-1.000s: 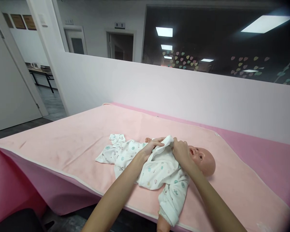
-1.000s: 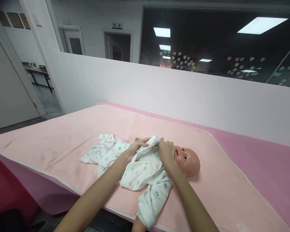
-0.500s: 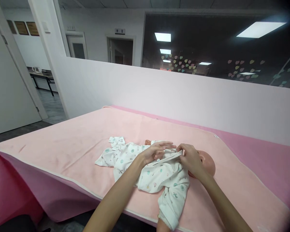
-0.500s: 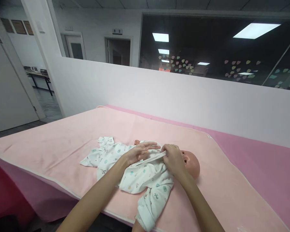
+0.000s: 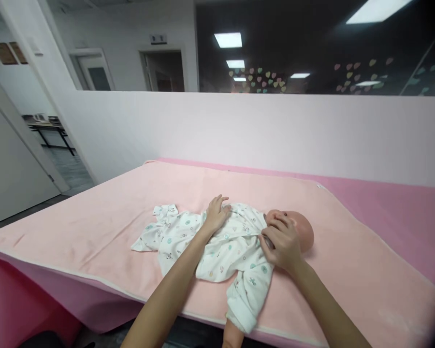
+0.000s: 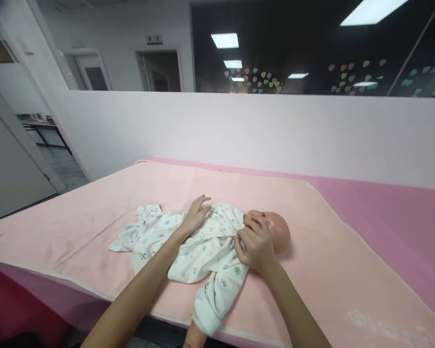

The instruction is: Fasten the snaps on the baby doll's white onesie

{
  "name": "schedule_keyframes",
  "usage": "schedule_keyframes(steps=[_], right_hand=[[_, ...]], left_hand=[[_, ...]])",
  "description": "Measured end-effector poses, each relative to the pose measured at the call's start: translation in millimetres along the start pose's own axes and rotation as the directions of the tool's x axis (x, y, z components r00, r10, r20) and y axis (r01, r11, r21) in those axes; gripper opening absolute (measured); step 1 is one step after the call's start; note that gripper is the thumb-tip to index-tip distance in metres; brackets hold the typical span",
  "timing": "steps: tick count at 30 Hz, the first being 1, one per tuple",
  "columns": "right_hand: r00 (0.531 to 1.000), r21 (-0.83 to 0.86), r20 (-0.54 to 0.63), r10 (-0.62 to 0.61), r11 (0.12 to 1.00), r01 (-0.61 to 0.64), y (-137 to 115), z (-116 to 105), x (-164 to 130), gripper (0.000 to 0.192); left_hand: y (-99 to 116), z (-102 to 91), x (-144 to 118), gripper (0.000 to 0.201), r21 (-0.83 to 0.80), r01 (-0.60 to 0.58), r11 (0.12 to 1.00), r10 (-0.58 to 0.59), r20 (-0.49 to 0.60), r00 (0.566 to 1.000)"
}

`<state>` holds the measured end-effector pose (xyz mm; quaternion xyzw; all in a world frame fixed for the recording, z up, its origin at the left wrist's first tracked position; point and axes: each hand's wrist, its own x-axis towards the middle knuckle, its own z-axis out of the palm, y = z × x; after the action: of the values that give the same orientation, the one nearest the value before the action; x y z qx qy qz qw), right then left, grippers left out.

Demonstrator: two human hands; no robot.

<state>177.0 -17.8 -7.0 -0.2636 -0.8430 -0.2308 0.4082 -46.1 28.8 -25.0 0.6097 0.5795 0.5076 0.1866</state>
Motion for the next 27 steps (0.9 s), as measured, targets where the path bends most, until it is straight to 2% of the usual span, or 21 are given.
schedule_keyframes(steps=[3,6,8,12,14,16,19,21,23,27], right_hand=[[0.999,-0.016,0.044,0.032,0.999,-0.031,1,0,-3,0.015],[0.993,-0.003,0.079,0.093,0.996,-0.093,4,3,-4,0.020],[0.991,0.013,0.077,0.107,0.994,-0.109,5,5,-5,0.021],[0.997,-0.014,0.045,0.055,0.998,-0.055,7,7,-9,0.023],[0.999,-0.013,0.045,0.028,1.000,-0.027,6,6,-10,0.021],[0.998,0.023,0.045,0.032,0.999,-0.033,6,5,-10,0.018],[0.983,0.069,-0.047,0.177,0.982,-0.174,8,1,-8,0.013],[0.924,0.094,-0.155,0.350,0.936,-0.339,11,-3,-6,0.018],[0.824,0.141,-0.236,0.516,0.857,-0.496,16,-8,-3,0.022],[0.615,0.319,-0.256,0.746,0.666,-0.674,34,-13,-4,0.030]], left_hand=[[5,4.8,0,0.041,0.290,-0.023,0.957,-0.024,0.156,0.987],[13,6.5,0,0.045,0.420,-0.092,0.903,-0.020,0.254,0.967],[19,6.6,1,0.047,0.492,-0.134,0.860,-0.006,0.272,0.962],[26,6.4,0,0.051,0.657,-0.144,0.740,-0.014,0.230,0.973],[26,6.2,1,0.054,0.690,-0.145,0.709,-0.010,0.215,0.977],[24,5.4,1,0.054,0.681,-0.152,0.716,0.003,0.215,0.977],[20,2.3,3,0.049,0.614,-0.184,0.767,0.025,0.257,0.966],[18,-0.8,4,0.048,0.577,-0.198,0.792,0.012,0.310,0.951],[17,-3.9,5,0.051,0.573,-0.194,0.796,-0.016,0.341,0.940],[17,-7.8,5,0.055,0.583,-0.185,0.791,-0.032,0.341,0.939]])
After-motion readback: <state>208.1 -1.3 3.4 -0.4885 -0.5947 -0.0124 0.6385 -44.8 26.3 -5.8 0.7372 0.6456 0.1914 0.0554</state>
